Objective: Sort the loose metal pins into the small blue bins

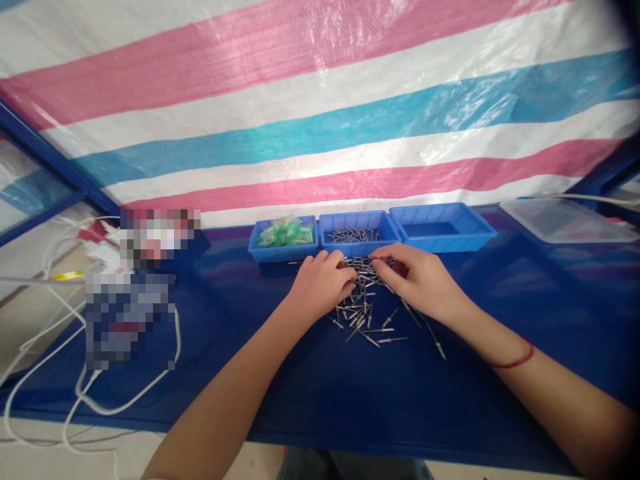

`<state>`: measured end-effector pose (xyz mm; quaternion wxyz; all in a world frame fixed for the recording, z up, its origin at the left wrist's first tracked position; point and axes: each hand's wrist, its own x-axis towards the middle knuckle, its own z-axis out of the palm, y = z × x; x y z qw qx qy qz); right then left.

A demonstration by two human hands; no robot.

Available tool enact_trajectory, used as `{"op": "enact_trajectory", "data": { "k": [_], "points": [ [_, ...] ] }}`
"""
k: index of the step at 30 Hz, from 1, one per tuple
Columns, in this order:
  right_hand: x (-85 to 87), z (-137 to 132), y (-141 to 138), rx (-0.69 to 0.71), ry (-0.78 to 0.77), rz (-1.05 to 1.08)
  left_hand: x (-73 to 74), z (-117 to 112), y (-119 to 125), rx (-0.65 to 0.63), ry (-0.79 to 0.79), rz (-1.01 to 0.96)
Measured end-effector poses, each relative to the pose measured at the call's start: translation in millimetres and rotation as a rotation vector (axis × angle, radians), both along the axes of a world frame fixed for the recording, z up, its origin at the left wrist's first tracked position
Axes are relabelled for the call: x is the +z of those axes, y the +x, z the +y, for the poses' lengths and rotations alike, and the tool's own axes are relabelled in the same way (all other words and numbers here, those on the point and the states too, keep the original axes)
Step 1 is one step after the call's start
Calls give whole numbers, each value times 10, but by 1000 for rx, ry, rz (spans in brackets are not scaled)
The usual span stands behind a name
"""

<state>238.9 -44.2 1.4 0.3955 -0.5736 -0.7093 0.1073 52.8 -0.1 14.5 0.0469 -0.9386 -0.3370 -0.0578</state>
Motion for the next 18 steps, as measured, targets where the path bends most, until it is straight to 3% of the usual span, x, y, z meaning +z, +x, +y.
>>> {"op": "enact_trajectory", "data": {
  "k": [13,18],
  "points": [
    [-58,-11,-30,28,-33,-41,-18,9,7,7,-4,-93],
    [-116,-17,-77,27,-73,63,-61,-3,-3,28,-196,-375]
  ]
}}
